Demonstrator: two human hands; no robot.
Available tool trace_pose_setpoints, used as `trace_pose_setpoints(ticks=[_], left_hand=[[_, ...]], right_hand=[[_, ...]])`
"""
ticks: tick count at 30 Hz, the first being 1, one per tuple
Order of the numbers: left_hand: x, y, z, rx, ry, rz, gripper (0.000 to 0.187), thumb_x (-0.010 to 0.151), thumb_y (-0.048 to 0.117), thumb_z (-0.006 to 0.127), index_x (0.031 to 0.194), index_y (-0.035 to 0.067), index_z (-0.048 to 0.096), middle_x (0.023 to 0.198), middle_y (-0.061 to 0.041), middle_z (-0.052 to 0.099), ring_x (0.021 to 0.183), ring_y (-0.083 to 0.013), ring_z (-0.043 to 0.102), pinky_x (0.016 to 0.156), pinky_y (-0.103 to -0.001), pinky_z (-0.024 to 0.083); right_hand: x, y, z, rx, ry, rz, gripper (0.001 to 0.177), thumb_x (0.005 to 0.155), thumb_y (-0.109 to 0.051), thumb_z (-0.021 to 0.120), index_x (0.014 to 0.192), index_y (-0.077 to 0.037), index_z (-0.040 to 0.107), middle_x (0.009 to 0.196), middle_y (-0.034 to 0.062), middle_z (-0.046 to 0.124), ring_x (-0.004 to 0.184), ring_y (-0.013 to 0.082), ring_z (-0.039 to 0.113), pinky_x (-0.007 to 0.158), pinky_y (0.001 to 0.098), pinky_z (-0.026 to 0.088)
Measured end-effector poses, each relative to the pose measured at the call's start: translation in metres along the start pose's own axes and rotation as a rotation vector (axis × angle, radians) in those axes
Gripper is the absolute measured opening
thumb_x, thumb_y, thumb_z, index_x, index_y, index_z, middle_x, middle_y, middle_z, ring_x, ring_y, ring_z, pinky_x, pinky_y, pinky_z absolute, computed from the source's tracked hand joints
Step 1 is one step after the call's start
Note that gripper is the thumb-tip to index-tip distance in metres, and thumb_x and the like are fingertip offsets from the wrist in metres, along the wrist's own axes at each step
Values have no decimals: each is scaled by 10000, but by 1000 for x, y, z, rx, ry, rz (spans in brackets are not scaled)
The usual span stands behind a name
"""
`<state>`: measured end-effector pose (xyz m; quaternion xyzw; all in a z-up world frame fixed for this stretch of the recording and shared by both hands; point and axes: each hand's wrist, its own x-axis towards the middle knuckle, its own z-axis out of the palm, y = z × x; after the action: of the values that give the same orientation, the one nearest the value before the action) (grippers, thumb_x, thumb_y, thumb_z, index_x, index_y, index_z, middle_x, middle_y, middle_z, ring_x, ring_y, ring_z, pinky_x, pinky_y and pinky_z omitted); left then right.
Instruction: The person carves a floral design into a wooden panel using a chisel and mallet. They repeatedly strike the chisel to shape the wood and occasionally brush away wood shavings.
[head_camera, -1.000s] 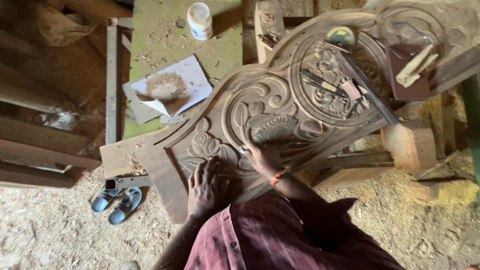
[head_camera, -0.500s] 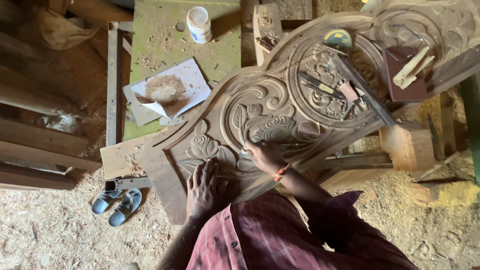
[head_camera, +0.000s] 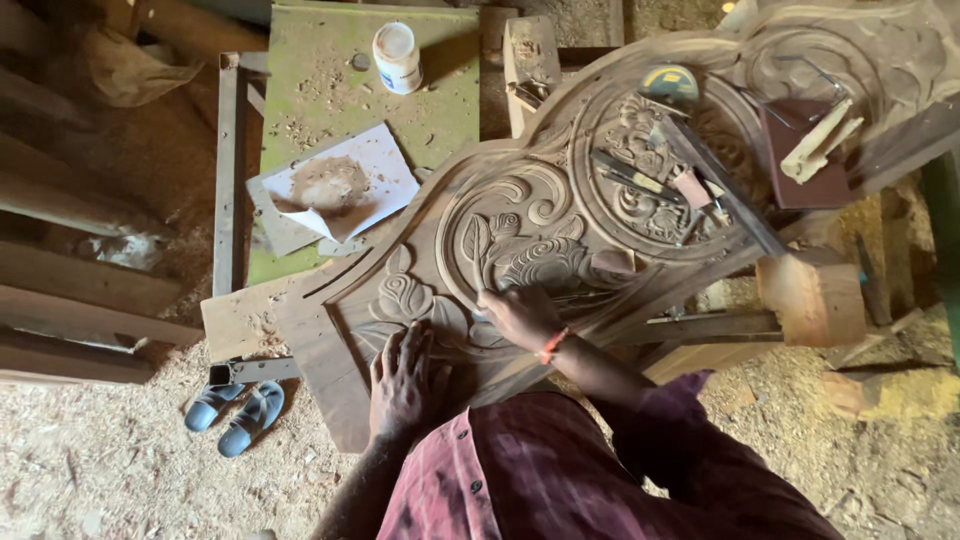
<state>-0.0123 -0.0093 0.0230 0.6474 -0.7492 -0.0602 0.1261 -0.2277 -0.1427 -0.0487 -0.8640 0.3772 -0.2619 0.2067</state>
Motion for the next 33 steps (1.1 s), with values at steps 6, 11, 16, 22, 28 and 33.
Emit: trace_pose_setpoints(ticks=[6, 11, 16, 22, 28, 33], left_hand=[[0, 0, 8, 53, -23, 7, 644, 915, 442, 616, 1426, 62, 519, 1528, -140, 455, 1357, -381, 423, 1095, -537, 357], [-2, -1, 7, 36, -12, -7, 646, 923, 443, 615, 1432, 58, 521, 1540, -122, 447, 1370, -367, 418, 1115, -530, 353], [-2, -2, 6, 30, -31, -21, 641, 913, 439, 630, 1416, 55, 526, 1542, -118, 443, 1378, -360, 414, 1112, -527, 353], [-4, -1, 7, 34, 4, 1, 651, 914, 434, 634, 1427, 49, 523, 1537, -125, 444, 1372, -361, 414, 1110, -529, 355], [0, -3, 4, 27, -6, -18, 644, 914, 438, 625, 1419, 51, 526, 1535, -125, 454, 1380, -350, 418, 1113, -524, 351], [-1, 0, 2, 4, 1, -9, 635, 922, 442, 608, 1424, 61, 526, 1534, -122, 459, 1367, -354, 411, 1118, -523, 344]], right_hand=[[44, 16, 30, 45, 88, 10, 207, 963, -246, 704, 848, -111, 597, 573, 45, 604, 476, 186, 593, 426, 366, 481], [7, 25, 18, 114, -76, -11, 189, 1002, -282, 664, 910, -125, 614, 541, -4, 587, 412, 96, 550, 357, 301, 449], [21, 17, 21, -80, -96, -46, 125, 1004, -236, 648, 914, -150, 634, 523, 35, 566, 410, 144, 556, 351, 340, 431], [60, 15, 34, -25, 73, -10, 261, 968, -330, 701, 844, -131, 587, 535, 35, 571, 459, 177, 569, 410, 361, 434], [3, 22, -8, -30, -204, 221, 206, 980, -265, 699, 1052, -85, 629, 550, 7, 595, 422, 150, 561, 377, 347, 448], [-3, 8, -12, 9, 102, 352, 118, 954, -228, 690, 960, -112, 668, 607, 21, 648, 474, 165, 598, 450, 370, 468]])
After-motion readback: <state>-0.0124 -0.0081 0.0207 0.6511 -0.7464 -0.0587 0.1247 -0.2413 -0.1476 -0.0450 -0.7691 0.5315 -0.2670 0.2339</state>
